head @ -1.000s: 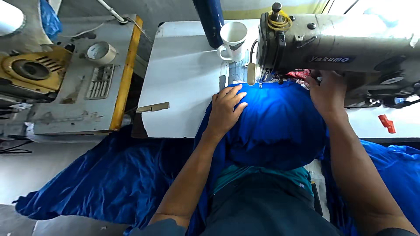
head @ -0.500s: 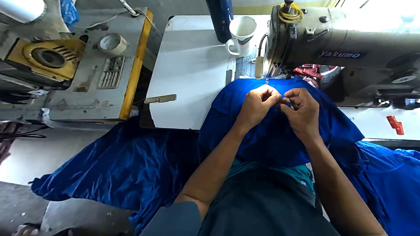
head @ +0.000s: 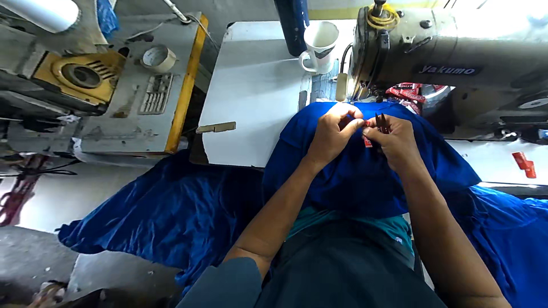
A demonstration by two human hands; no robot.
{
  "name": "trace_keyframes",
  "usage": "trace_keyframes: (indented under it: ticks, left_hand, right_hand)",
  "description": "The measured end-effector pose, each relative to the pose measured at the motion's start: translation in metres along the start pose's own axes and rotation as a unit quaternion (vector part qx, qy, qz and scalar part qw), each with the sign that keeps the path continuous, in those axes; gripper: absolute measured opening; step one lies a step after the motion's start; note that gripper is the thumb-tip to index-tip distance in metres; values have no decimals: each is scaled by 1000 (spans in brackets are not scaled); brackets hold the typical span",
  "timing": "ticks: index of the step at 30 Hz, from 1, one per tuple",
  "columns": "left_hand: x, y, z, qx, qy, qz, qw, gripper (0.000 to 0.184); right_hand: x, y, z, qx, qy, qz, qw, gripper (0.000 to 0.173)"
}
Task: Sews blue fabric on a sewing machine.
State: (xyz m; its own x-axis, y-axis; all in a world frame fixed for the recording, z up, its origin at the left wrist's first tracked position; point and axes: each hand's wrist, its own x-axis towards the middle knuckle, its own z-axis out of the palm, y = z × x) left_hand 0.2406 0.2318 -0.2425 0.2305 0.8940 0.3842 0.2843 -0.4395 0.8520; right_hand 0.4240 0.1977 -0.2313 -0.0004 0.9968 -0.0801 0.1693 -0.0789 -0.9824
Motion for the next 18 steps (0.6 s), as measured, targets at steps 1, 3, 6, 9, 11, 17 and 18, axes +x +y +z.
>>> trace_keyframes:
  ticks: [1,3,6,9,11,17,18]
  left_hand:
    - [-1,-1,-1,-13,-14,13,1000,8]
    - [-2,-5,-2,-20,-30,31,999,10]
    - [-1,-8,-6,-6,-49,35,998,10]
    - [1,-9,-12,-13,-80,20,996,12]
    - [2,-10,-16,-24,-100,10,995,12]
    - [6,-12,-20,-53,-123,1,991,9]
    - [6,-13,-20,-54,-120,5,991,8]
  right_hand:
    - [-2,2,-1,-8,-7,-4,1000,13]
    - [-4,3,-4,-8,-27,-11,1000,14]
    - [-4,3,-5,7,-51,-19,998,11]
    - [-3,3,-6,12,-59,-17,998,11]
    - [-3,4,-6,14,-64,-18,998,12]
    - [-3,6,-5,7,-67,-37,997,13]
    - [-3,7,-5,1,-67,-46,997,13]
